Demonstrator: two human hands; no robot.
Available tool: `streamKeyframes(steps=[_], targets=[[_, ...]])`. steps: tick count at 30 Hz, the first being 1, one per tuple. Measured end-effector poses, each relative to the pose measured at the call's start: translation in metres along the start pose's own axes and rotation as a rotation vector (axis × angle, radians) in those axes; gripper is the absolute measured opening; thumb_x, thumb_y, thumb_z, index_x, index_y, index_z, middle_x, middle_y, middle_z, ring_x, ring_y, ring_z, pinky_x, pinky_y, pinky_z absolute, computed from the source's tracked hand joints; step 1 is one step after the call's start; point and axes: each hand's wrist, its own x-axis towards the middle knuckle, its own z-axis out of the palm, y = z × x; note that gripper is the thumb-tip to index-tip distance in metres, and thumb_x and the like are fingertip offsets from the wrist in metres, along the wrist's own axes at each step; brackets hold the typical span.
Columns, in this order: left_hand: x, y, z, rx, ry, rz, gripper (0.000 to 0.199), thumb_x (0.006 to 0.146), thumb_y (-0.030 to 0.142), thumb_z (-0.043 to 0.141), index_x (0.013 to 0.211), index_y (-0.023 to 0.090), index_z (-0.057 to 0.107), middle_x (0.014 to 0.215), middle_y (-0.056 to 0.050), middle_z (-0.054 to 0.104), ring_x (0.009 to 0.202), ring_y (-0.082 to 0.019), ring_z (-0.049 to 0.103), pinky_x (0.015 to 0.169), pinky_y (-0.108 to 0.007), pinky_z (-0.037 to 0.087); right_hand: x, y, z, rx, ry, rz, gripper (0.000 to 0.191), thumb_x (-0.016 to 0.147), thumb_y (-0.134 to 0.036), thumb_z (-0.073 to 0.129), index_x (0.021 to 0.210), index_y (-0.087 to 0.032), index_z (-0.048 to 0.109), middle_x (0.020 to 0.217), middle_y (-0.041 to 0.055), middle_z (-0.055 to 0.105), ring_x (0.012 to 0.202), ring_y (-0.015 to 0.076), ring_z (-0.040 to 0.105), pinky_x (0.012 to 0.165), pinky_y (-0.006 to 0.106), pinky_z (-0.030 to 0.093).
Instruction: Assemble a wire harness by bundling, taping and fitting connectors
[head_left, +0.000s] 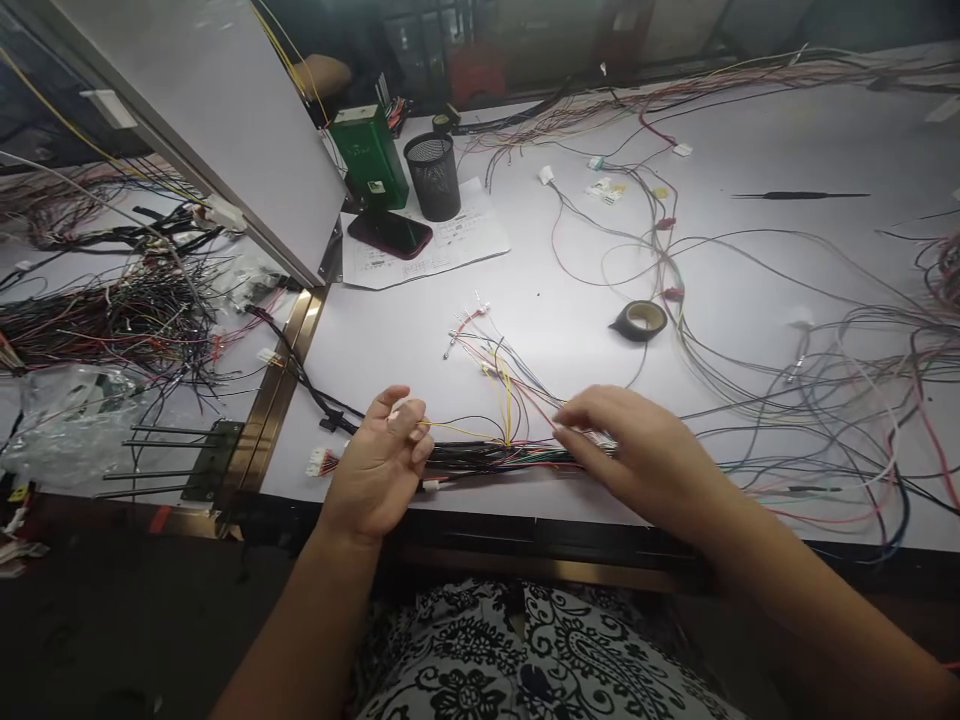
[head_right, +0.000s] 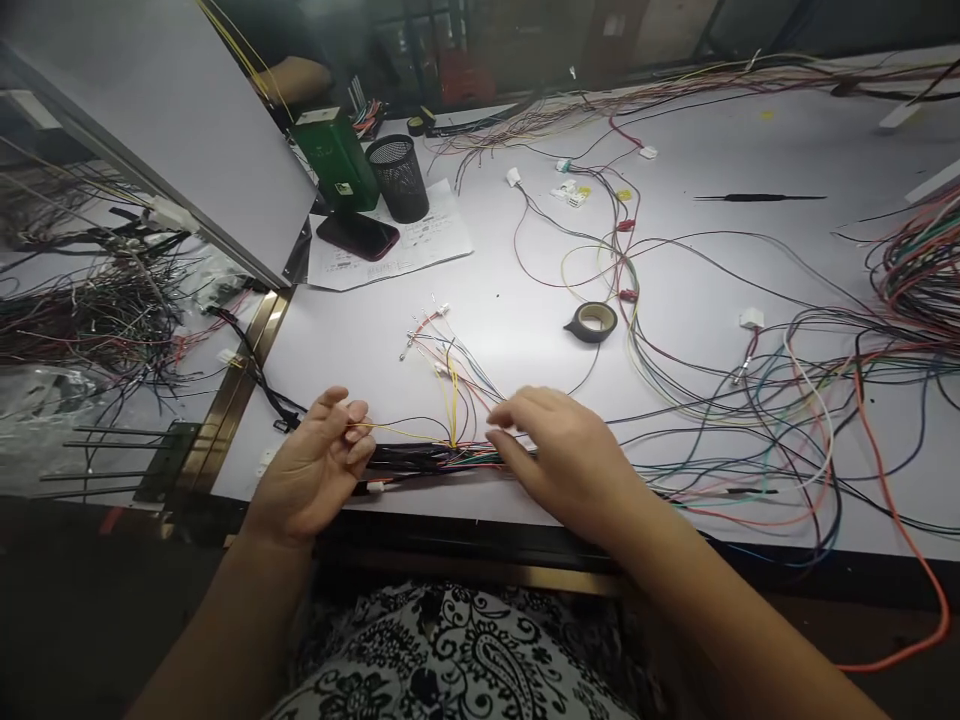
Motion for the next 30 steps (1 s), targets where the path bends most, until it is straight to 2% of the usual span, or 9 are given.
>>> streamKeyframes(steps=[2,4,7,9,11,14,17,23,30], targets=[[0.005,-0.003,-0.001,0.168,0.001,0.135,0.029,0.078,0.018,0.071,0.102,0.026,0.057,0.080,0.004,0.048,0.051,-0.002,0.037,0.041,-0.012,0.033,-0.017,0.007,0.003,-0.090,-0.123,0.019,0.010,0.093,-0.023,0.051,0.088,-0.022,0.059,0.084,0.0015,0.062,0.081,0.0177,0.056,0.070,0.031,0.044],[0.010,-0.008,-0.005,0.436,0.045,0.345,0.032,0.082,0.020,0.068,0.109,0.029,0.055,0.096,0.001,0.050,0.053,-0.002,0.041,0.042,-0.014,0.037,-0.032,0.012,0.010,-0.180,-0.183,0.032,0.013,0.095,-0.025,0.049,0.089,-0.022,0.060,0.085,0.0027,0.061,0.082,0.0192,0.055,0.070,0.032,0.044],[0.010,-0.018,-0.009,0.917,0.069,0.720,0.046,0.082,0.024,0.067,0.124,0.033,0.051,0.133,-0.006,0.038,0.087,-0.013,0.058,0.074,-0.029,0.054,-0.046,0.019,0.017,-0.305,-0.155,0.034,0.014,0.095,-0.029,0.049,0.093,-0.021,0.061,0.090,0.0055,0.061,0.085,0.0217,0.054,0.074,0.035,0.044],[0.004,-0.025,-0.008,1.212,-0.005,0.937,0.049,0.080,0.025,0.071,0.125,0.033,0.052,0.139,-0.008,0.032,0.108,-0.022,0.053,0.094,-0.041,0.047,-0.048,0.023,0.019,-0.364,-0.115,0.018,0.015,0.094,-0.030,0.050,0.093,-0.019,0.061,0.094,0.0075,0.060,0.088,0.0230,0.054,0.077,0.037,0.044],[-0.005,-0.033,-0.004,1.448,-0.130,1.063,0.039,0.078,0.029,0.073,0.115,0.030,0.059,0.131,-0.007,0.043,0.114,-0.027,0.048,0.100,-0.046,0.040,-0.047,0.026,0.018,-0.399,-0.090,-0.014,0.017,0.095,-0.029,0.050,0.088,-0.018,0.061,0.097,0.0090,0.060,0.089,0.0235,0.054,0.081,0.039,0.045],[-0.014,-0.042,0.005,1.680,-0.362,0.996,0.024,0.081,0.034,0.069,0.104,0.026,0.064,0.116,-0.006,0.057,0.109,-0.028,0.051,0.097,-0.048,0.037,-0.043,0.029,0.015,-0.407,-0.099,-0.076,0.021,0.096,-0.025,0.046,0.083,-0.017,0.061,0.097,0.0096,0.061,0.089,0.0227,0.055,0.081,0.039,0.045],[-0.012,-0.046,0.010,1.700,-0.511,0.840,0.021,0.087,0.029,0.060,0.108,0.023,0.063,0.108,-0.007,0.064,0.101,-0.026,0.055,0.088,-0.043,0.042,-0.041,0.027,0.008,-0.385,-0.122,-0.066,0.021,0.097,-0.026,0.043,0.086,-0.017,0.059,0.096,0.0092,0.062,0.084,0.0202,0.057,0.071,0.033,0.046],[0.010,-0.033,0.014,1.698,-0.629,0.761,0.025,0.093,0.020,0.045,0.109,0.018,0.064,0.093,-0.010,0.069,0.086,-0.023,0.061,0.078,-0.036,0.045,-0.031,0.021,-0.011,-0.451,-0.026,0.010,0.021,0.098,-0.034,0.043,0.090,-0.021,0.058,0.096,0.0040,0.065,0.064,0.0135,0.056,0.048,0.026,0.032],[0.031,-0.012,0.033,1.664,-0.686,0.415,0.026,0.094,0.028,0.043,0.096,0.022,0.068,0.090,-0.006,0.071,0.084,-0.022,0.064,0.071,-0.032,0.045,-0.018,0.019,-0.023,-0.418,0.119,-0.071,0.018,0.096,-0.025,0.046,0.095,-0.019,0.063,0.096,0.0083,0.067,0.083,0.0200,0.061,0.063,0.031,0.045]])
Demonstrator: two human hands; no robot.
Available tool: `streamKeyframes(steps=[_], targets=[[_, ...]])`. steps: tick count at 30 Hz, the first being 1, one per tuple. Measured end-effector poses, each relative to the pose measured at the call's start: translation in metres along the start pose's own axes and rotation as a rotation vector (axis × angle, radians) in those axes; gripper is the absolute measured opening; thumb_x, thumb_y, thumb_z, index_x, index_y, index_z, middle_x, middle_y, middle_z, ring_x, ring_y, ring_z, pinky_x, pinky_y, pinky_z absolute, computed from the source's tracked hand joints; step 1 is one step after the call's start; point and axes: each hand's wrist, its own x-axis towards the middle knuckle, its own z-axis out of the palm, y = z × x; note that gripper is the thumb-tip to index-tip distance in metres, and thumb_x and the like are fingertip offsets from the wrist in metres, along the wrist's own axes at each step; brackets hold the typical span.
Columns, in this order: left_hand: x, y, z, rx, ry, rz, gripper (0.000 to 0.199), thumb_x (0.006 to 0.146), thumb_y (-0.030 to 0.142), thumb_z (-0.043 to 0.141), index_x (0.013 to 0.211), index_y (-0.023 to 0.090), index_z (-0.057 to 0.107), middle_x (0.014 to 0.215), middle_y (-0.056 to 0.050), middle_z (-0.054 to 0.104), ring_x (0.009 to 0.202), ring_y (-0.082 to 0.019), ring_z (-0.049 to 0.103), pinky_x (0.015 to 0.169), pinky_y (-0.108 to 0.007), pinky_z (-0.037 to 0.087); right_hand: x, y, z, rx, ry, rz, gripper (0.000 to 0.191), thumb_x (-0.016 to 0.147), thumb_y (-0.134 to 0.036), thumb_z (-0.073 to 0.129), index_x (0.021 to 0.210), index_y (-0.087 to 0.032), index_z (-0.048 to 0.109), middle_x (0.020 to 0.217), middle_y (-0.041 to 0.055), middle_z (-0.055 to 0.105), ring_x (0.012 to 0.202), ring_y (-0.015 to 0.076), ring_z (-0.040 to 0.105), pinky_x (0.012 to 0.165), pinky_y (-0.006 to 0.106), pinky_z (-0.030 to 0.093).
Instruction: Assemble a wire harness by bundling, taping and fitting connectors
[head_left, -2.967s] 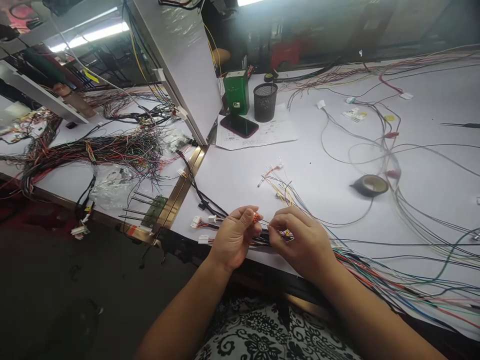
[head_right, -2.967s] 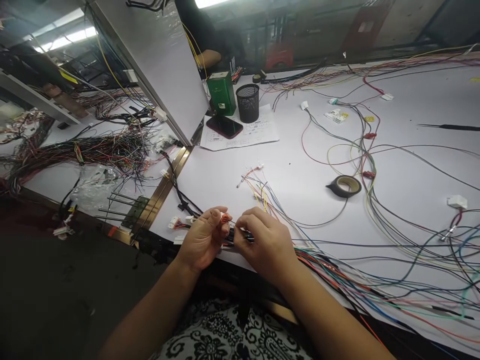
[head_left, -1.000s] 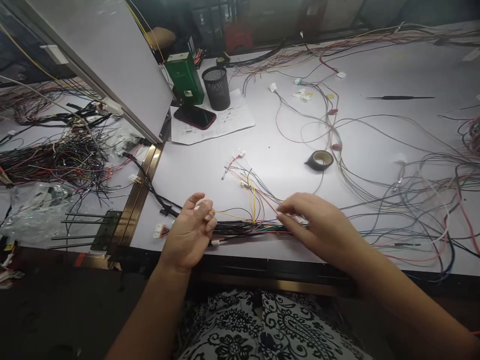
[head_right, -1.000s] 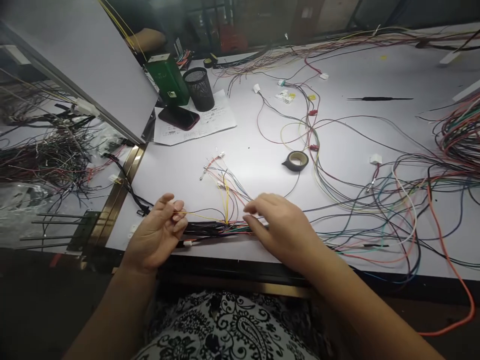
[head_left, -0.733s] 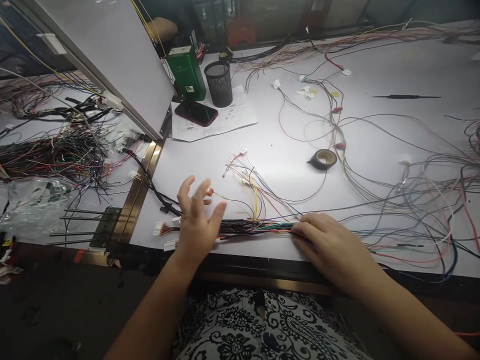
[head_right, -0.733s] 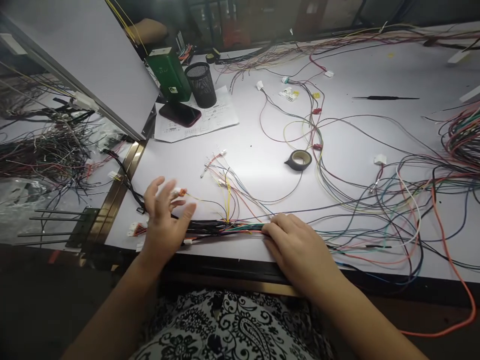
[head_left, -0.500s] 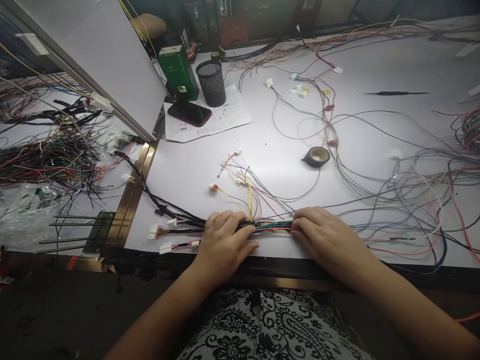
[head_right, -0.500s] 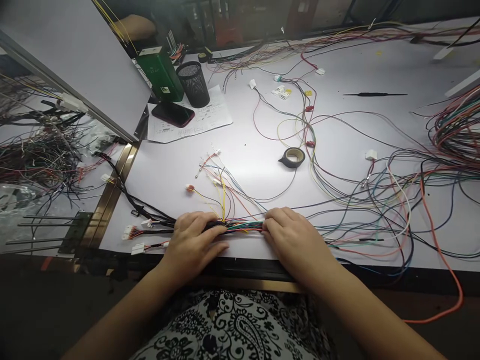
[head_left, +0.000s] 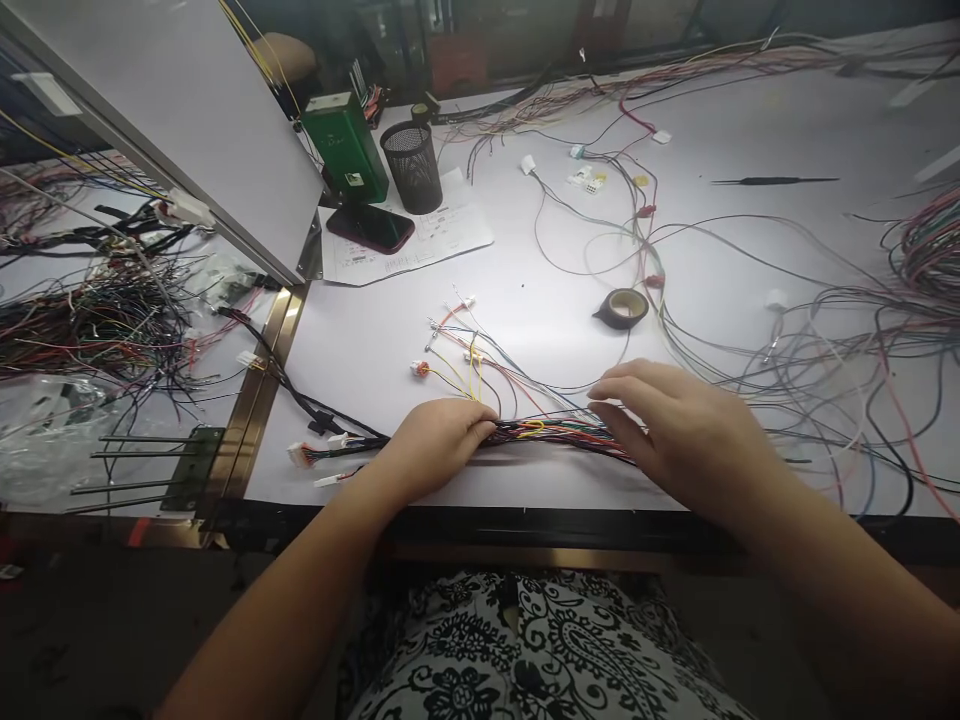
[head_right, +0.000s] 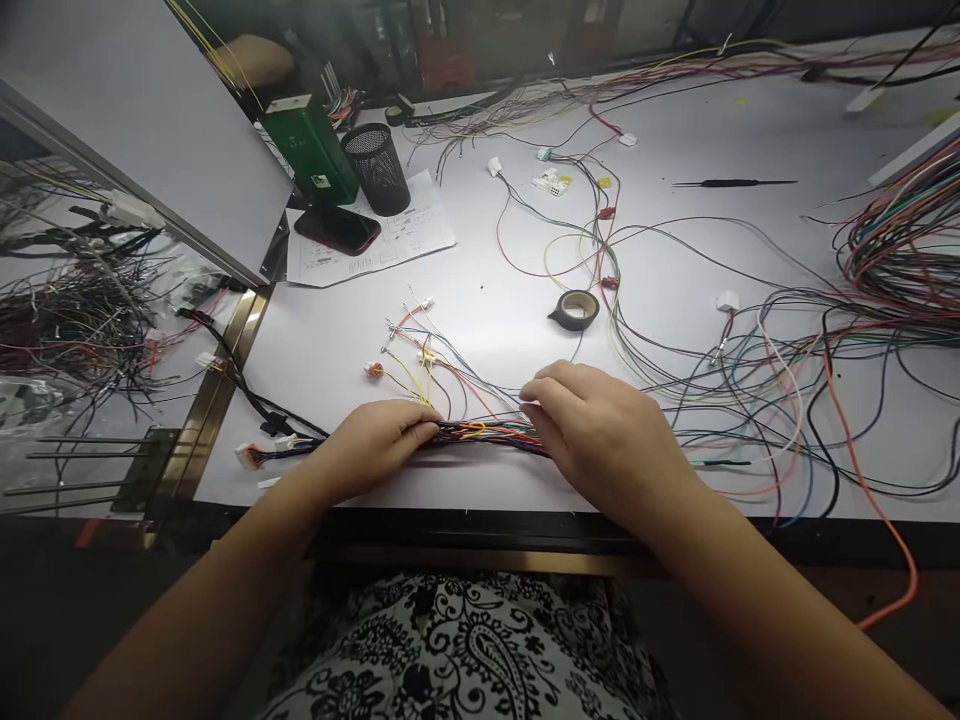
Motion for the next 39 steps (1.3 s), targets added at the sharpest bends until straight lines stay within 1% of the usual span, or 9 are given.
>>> streamKeyframes(steps=[4,7,10,16,24,28,32,35,39], targets=[[0.003,-0.001,-0.001,-0.063,-0.007,-0.005,0.023,0.091,0.026,0.046,0.093,0.023,0.069,0.088,-0.005,0.072,0.080,-0.022,0.064,0.069,-0.031,0.043,-0.006,-0.002,0.007,0.054,-0.089,-0.009,0.018,0.094,-0.029,0.049,0.100,-0.019,0.063,0.097,0.0094,0.066,0.086,0.0220,0.061,0.070,0.035,0.048],[0.005,-0.005,-0.001,-0.110,-0.015,-0.021,0.022,0.090,0.026,0.048,0.092,0.024,0.070,0.088,-0.004,0.072,0.079,-0.022,0.063,0.068,-0.031,0.042,-0.012,-0.003,0.015,0.054,-0.149,-0.017,0.026,0.092,-0.033,0.054,0.112,-0.018,0.060,0.105,0.0105,0.065,0.092,0.0242,0.060,0.077,0.038,0.049],[0.009,-0.008,-0.004,-0.159,-0.057,-0.024,0.021,0.088,0.026,0.050,0.089,0.025,0.071,0.087,-0.003,0.073,0.076,-0.021,0.063,0.067,-0.030,0.042,-0.013,-0.005,0.019,0.035,-0.180,-0.064,0.032,0.090,-0.029,0.056,0.121,-0.020,0.057,0.112,0.0108,0.063,0.098,0.0258,0.058,0.079,0.040,0.047],[0.018,-0.010,-0.012,-0.196,-0.162,-0.051,0.023,0.087,0.029,0.050,0.088,0.024,0.072,0.085,-0.002,0.073,0.076,-0.020,0.063,0.066,-0.028,0.042,-0.012,-0.006,0.021,-0.014,-0.289,-0.037,0.024,0.092,-0.021,0.052,0.115,-0.022,0.059,0.097,0.0063,0.066,0.083,0.0213,0.059,0.066,0.032,0.044],[0.017,-0.011,-0.010,-0.176,-0.155,-0.016,0.026,0.089,0.028,0.046,0.090,0.024,0.072,0.083,-0.002,0.072,0.072,-0.018,0.062,0.062,-0.027,0.044,-0.014,-0.004,0.021,-0.028,-0.195,-0.052,0.026,0.094,-0.018,0.045,0.117,-0.018,0.058,0.082,0.0051,0.066,0.069,0.0189,0.058,0.055,0.029,0.037],[0.003,-0.005,-0.001,-0.103,-0.056,0.044,0.024,0.090,0.030,0.050,0.102,0.026,0.070,0.094,-0.005,0.071,0.085,-0.021,0.062,0.072,-0.031,0.046,-0.023,-0.004,0.018,0.046,-0.186,-0.050,0.026,0.093,-0.018,0.046,0.114,-0.021,0.061,0.089,0.0062,0.067,0.077,0.0198,0.059,0.063,0.030,0.042],[-0.020,-0.002,0.023,0.053,0.176,0.211,0.027,0.090,0.025,0.053,0.112,0.031,0.066,0.105,-0.006,0.063,0.095,-0.022,0.055,0.081,-0.036,0.043,-0.045,-0.003,0.026,0.167,-0.228,-0.106,0.028,0.093,-0.015,0.045,0.115,-0.023,0.060,0.099,0.0065,0.066,0.085,0.0193,0.058,0.075,0.033,0.044],[-0.035,-0.002,0.043,0.229,0.356,0.304,0.032,0.089,0.018,0.054,0.115,0.034,0.065,0.107,-0.006,0.061,0.094,-0.021,0.051,0.085,-0.037,0.040,-0.059,-0.005,0.033,0.178,-0.246,-0.105,0.028,0.095,-0.015,0.044,0.117,-0.023,0.060,0.100,0.0068,0.065,0.087,0.0202,0.056,0.079,0.036,0.043],[-0.043,-0.003,0.056,0.296,0.398,0.375,0.038,0.087,0.014,0.056,0.119,0.032,0.062,0.108,-0.006,0.062,0.093,-0.021,0.051,0.088,-0.037,0.037,-0.055,-0.010,0.029,0.185,-0.278,-0.082,0.021,0.096,-0.025,0.048,0.108,-0.022,0.065,0.095,0.0071,0.064,0.086,0.0212,0.055,0.078,0.037,0.041]])
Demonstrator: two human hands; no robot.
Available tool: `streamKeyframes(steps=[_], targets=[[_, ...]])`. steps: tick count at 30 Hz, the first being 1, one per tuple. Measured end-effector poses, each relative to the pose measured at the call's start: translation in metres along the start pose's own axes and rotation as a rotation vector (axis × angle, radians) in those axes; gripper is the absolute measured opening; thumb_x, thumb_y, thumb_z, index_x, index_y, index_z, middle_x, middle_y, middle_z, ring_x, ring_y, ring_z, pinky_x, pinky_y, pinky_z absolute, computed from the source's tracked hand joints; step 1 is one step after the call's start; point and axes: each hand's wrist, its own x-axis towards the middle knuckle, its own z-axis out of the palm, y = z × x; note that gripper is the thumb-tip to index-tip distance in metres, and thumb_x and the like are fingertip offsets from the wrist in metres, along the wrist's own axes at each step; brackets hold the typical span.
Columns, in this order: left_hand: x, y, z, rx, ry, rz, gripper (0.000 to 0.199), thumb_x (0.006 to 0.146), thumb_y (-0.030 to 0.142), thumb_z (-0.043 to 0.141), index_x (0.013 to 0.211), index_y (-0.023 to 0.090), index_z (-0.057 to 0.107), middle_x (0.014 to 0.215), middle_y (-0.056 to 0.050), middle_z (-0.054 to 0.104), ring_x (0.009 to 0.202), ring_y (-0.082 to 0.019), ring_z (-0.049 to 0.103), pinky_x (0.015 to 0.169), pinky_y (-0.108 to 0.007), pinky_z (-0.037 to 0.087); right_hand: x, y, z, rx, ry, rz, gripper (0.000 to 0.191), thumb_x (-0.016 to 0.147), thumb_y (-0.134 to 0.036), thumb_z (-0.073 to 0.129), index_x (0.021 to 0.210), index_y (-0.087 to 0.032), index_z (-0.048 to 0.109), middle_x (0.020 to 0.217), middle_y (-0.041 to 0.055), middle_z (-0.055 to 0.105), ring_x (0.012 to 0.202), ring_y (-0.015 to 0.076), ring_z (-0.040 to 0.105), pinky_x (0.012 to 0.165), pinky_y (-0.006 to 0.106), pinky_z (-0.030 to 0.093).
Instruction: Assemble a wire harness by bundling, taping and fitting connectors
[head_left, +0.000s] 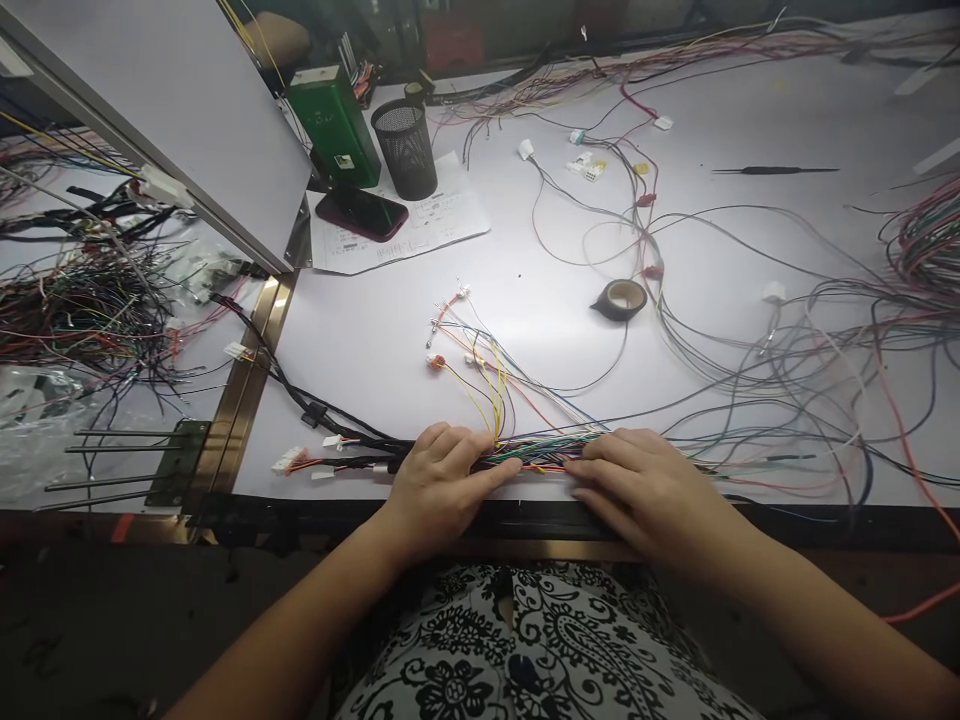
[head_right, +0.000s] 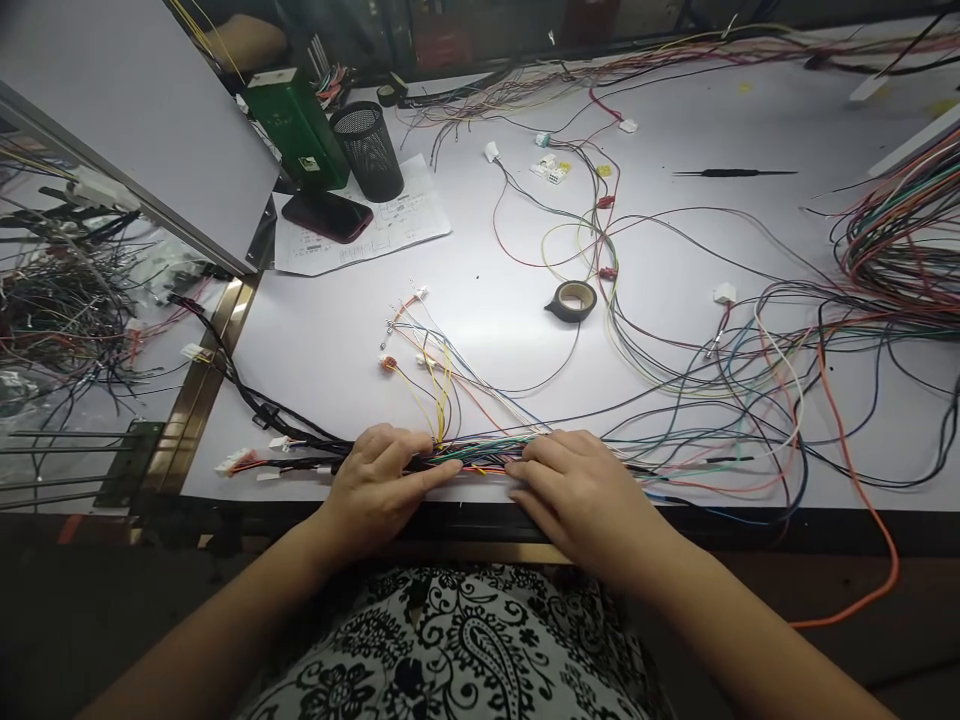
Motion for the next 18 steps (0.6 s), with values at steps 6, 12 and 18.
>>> streamKeyframes(steps=[6,12,18], targets=[[0.001,0.002,-0.001,-0.022,-0.040,0.004,0.031,0.089,0.016,0.055,0.115,0.031,0.064,0.113,-0.005,0.064,0.100,-0.022,0.051,0.093,-0.039,0.034,0.025,-0.008,-0.011,-0.040,0.015,0.086,0.020,0.097,-0.025,0.044,0.094,-0.020,0.064,0.083,0.0039,0.060,0.074,0.0176,0.054,0.064,0.030,0.040],[0.003,0.006,-0.002,-0.065,-0.071,-0.047,0.041,0.089,0.012,0.051,0.126,0.029,0.056,0.112,-0.001,0.066,0.100,-0.019,0.053,0.094,-0.037,0.036,0.044,-0.012,-0.007,-0.054,-0.051,-0.014,0.013,0.092,-0.019,0.052,0.093,-0.019,0.065,0.091,0.0054,0.059,0.083,0.0198,0.050,0.071,0.031,0.042],[0.007,0.012,-0.002,-0.052,-0.101,-0.220,0.040,0.085,0.012,0.053,0.122,0.026,0.059,0.111,-0.004,0.060,0.102,-0.021,0.051,0.094,-0.038,0.040,0.039,-0.014,-0.010,0.011,-0.097,-0.129,0.020,0.095,-0.019,0.045,0.091,-0.017,0.065,0.092,0.0069,0.059,0.084,0.0198,0.049,0.077,0.034,0.042]])
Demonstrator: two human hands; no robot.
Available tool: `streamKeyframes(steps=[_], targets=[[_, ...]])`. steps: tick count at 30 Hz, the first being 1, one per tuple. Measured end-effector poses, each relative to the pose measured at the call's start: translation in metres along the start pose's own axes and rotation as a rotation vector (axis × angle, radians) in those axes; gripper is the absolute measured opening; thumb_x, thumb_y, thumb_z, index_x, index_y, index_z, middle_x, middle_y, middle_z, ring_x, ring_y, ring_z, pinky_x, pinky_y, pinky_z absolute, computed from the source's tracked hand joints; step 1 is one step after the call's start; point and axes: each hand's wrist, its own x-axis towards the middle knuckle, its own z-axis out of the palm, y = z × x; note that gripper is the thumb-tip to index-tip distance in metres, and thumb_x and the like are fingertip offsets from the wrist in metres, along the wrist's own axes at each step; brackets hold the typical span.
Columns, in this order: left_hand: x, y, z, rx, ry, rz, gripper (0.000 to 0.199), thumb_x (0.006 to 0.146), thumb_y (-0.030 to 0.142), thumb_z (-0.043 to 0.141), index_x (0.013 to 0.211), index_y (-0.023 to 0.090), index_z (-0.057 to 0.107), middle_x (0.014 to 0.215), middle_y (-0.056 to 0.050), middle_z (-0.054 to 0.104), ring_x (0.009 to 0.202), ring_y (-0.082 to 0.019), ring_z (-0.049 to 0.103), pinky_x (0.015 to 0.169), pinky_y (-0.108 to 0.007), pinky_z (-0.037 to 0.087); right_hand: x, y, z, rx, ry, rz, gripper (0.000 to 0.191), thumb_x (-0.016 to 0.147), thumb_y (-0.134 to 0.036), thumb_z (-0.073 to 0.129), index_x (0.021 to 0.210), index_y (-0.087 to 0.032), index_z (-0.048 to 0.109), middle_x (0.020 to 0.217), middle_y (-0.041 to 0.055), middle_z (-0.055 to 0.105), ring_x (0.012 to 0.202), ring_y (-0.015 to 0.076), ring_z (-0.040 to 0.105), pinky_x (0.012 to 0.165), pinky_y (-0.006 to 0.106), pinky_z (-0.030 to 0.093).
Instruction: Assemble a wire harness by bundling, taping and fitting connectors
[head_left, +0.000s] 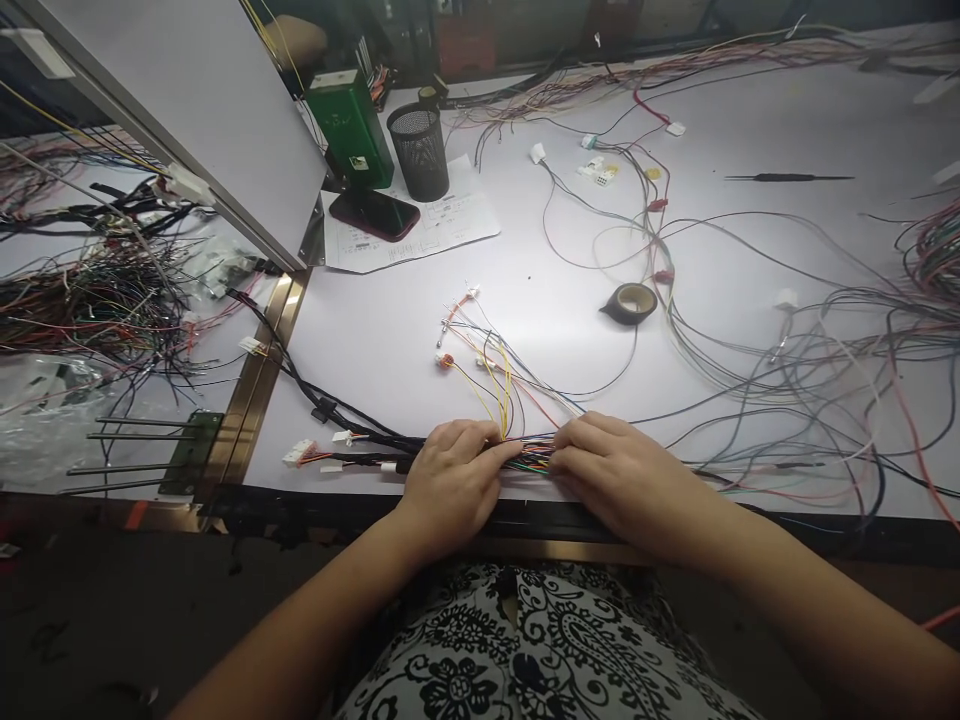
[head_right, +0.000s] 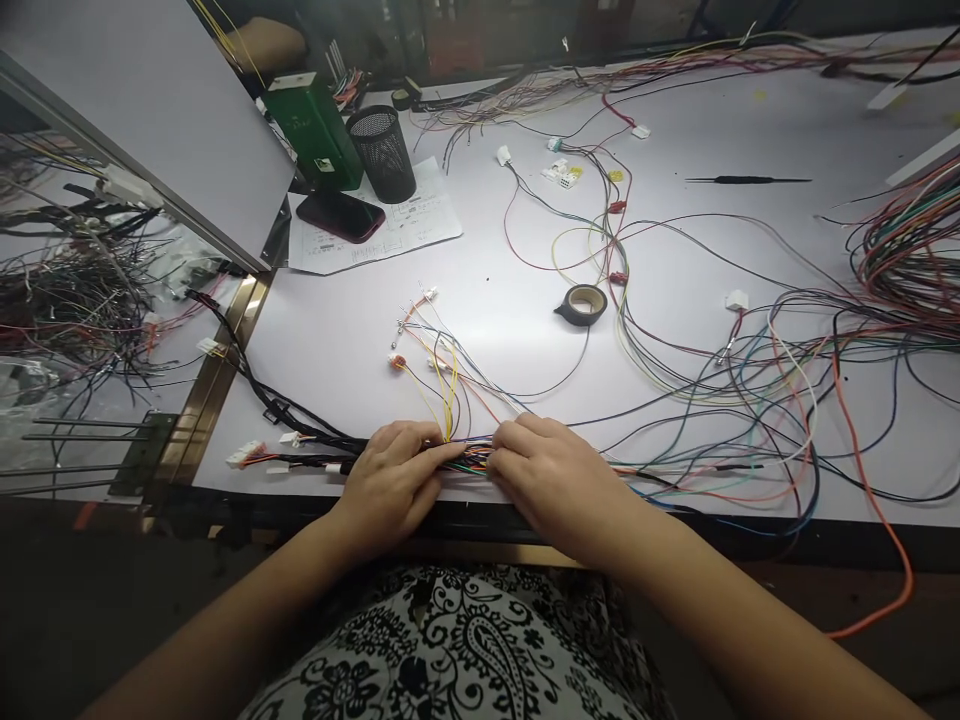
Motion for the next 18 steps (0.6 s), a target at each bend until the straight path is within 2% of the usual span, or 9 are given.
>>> streamKeyframes(steps=[2,5,9,11,14,18], targets=[[-0.001,0.000,0.001,-0.002,0.027,0.010,0.041,0.085,0.013,0.053,0.121,0.031,0.060,0.109,-0.003,0.058,0.099,-0.021,0.051,0.090,-0.038,0.041,-0.004,-0.002,-0.002,0.038,-0.046,0.015,0.021,0.095,-0.022,0.046,0.086,-0.018,0.065,0.087,0.0051,0.059,0.081,0.0189,0.050,0.075,0.034,0.041],[-0.002,-0.002,0.002,-0.007,0.074,0.072,0.036,0.088,0.015,0.053,0.114,0.037,0.065,0.108,-0.003,0.058,0.098,-0.020,0.051,0.088,-0.038,0.041,-0.005,-0.004,-0.004,0.070,-0.082,0.113,0.022,0.095,-0.023,0.046,0.084,-0.019,0.063,0.082,0.0031,0.059,0.076,0.0171,0.053,0.069,0.030,0.040],[-0.003,-0.003,0.002,-0.004,0.102,0.125,0.027,0.089,0.019,0.056,0.106,0.035,0.069,0.107,-0.001,0.060,0.094,-0.018,0.051,0.087,-0.035,0.041,0.006,-0.002,-0.006,0.047,-0.094,0.234,0.019,0.096,-0.023,0.044,0.100,-0.021,0.062,0.090,0.0023,0.060,0.078,0.0155,0.056,0.064,0.027,0.039],[-0.003,-0.004,0.002,-0.008,0.103,0.135,0.028,0.089,0.018,0.056,0.107,0.035,0.068,0.104,0.000,0.063,0.093,-0.018,0.052,0.087,-0.034,0.040,0.013,0.000,-0.007,-0.017,-0.140,0.233,0.017,0.095,-0.023,0.046,0.095,-0.021,0.063,0.088,0.0020,0.060,0.077,0.0154,0.056,0.061,0.026,0.037],[-0.004,-0.003,0.001,-0.048,0.089,0.153,0.034,0.088,0.012,0.054,0.113,0.032,0.064,0.101,0.001,0.066,0.093,-0.017,0.053,0.088,-0.033,0.041,0.022,0.002,-0.008,-0.120,-0.179,0.224,0.017,0.094,-0.022,0.049,0.082,-0.019,0.061,0.083,0.0018,0.059,0.072,0.0154,0.054,0.057,0.026,0.032],[-0.006,0.000,-0.002,-0.122,0.098,0.062,0.029,0.084,0.008,0.053,0.109,0.019,0.063,0.105,-0.005,0.063,0.098,-0.019,0.052,0.093,-0.035,0.043,0.025,0.002,-0.005,-0.160,-0.084,0.223,0.014,0.094,-0.019,0.046,0.086,-0.017,0.058,0.085,0.0026,0.057,0.073,0.0156,0.051,0.057,0.027,0.031]])
